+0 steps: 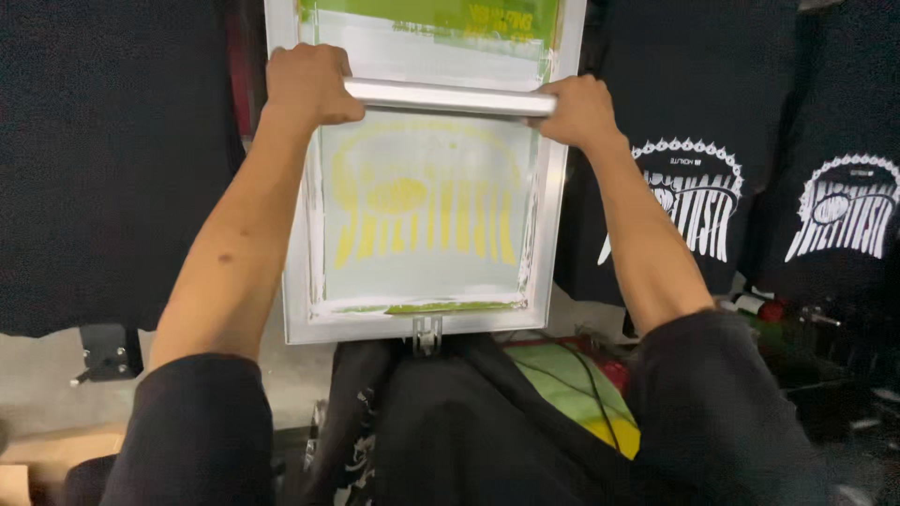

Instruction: The person uses a squeegee to pull yellow ink across a screen printing frame positioned over a black t-shirt. They repeatedly lift the frame and pull the squeegee downward to apply the ink design onto the fabric.

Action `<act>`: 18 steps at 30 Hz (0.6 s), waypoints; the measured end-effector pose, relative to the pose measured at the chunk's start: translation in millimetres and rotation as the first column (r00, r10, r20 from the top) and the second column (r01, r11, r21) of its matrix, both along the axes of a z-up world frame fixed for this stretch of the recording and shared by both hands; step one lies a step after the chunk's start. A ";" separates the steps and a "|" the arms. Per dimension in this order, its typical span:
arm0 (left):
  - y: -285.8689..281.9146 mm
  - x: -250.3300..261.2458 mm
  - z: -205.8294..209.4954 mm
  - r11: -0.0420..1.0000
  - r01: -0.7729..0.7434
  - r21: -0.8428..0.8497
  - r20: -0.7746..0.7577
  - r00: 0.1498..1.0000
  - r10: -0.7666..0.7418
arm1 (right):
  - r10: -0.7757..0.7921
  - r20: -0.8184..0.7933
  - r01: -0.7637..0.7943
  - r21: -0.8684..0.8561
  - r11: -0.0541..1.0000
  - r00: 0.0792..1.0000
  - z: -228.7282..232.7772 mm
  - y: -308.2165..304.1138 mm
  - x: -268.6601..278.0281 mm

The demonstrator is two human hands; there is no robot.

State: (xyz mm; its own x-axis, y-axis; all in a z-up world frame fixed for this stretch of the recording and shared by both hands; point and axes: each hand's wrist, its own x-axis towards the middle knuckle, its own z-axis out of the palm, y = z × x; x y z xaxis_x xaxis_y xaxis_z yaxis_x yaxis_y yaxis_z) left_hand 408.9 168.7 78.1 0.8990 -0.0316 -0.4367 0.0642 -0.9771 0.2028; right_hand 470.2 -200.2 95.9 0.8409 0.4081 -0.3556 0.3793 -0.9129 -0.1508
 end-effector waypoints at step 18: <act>-18.3 -181.3 17.9 0.987 0.000 -0.162 -0.071 0.997 -0.012 | 0.040 -0.074 -0.033 0.089 0.995 0.996 27.0 -38.4 -198.2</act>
